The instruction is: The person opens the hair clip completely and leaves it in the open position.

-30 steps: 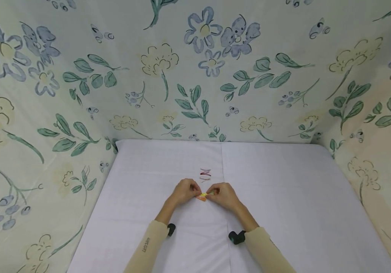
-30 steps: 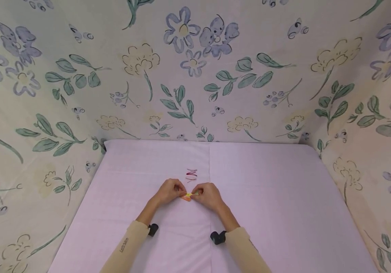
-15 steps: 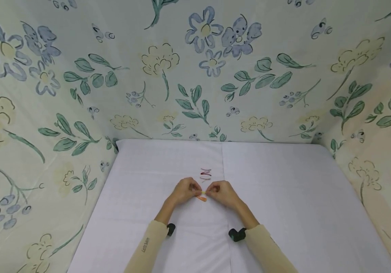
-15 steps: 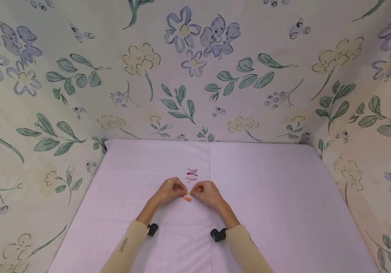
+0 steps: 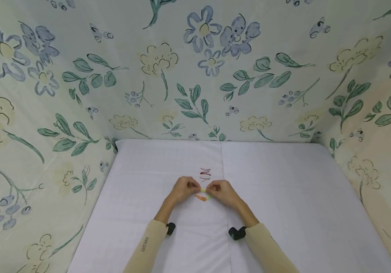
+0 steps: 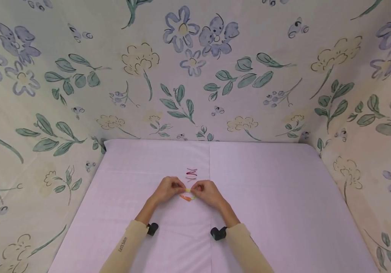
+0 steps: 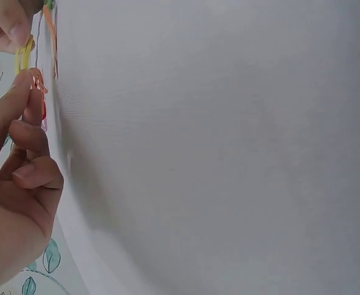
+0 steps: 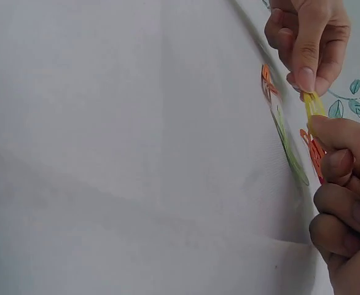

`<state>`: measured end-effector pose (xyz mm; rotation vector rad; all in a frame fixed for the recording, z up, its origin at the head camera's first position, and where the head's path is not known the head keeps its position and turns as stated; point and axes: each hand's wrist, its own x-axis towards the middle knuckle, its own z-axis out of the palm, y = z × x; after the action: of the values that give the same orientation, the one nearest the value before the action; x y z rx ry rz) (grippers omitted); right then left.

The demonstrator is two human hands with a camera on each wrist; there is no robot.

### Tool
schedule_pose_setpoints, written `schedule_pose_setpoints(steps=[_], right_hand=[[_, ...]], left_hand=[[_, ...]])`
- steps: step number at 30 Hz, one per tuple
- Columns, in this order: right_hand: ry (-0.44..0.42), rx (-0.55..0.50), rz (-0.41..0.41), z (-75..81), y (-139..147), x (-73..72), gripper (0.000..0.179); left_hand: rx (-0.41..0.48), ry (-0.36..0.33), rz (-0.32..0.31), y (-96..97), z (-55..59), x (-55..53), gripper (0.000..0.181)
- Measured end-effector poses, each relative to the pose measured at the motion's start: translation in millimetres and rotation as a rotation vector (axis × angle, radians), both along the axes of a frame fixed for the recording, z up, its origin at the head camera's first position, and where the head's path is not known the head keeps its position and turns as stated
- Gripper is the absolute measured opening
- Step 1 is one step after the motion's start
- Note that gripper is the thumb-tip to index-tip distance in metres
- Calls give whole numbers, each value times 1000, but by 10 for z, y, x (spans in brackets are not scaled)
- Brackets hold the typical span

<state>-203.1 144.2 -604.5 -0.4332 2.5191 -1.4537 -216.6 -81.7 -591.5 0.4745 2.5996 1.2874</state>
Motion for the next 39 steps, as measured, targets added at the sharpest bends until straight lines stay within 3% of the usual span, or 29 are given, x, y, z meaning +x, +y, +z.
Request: schedule_pose_setpoints(steps=[9, 12, 20, 26, 32, 39], right_hand=[[127, -61, -123, -16, -58, 2, 5], [156, -74, -149, -22, -70, 6, 6], [285, -29, -206, -28, -82, 17, 6], [378, 8, -252, -27, -101, 15, 6], [408, -10, -290, -10, -115, 19, 6], [400, -35, -290, -9, -108, 4, 6]], left_hand=[[5, 8, 141, 58, 38, 4, 11], [-21, 54, 177, 97, 16, 8, 13], [-113, 261, 262, 257, 0, 57, 9], [-153, 322, 327, 355, 15, 82, 9], [-113, 359, 317, 360, 32, 78, 7], [-73, 319, 294, 300, 38, 31, 9]])
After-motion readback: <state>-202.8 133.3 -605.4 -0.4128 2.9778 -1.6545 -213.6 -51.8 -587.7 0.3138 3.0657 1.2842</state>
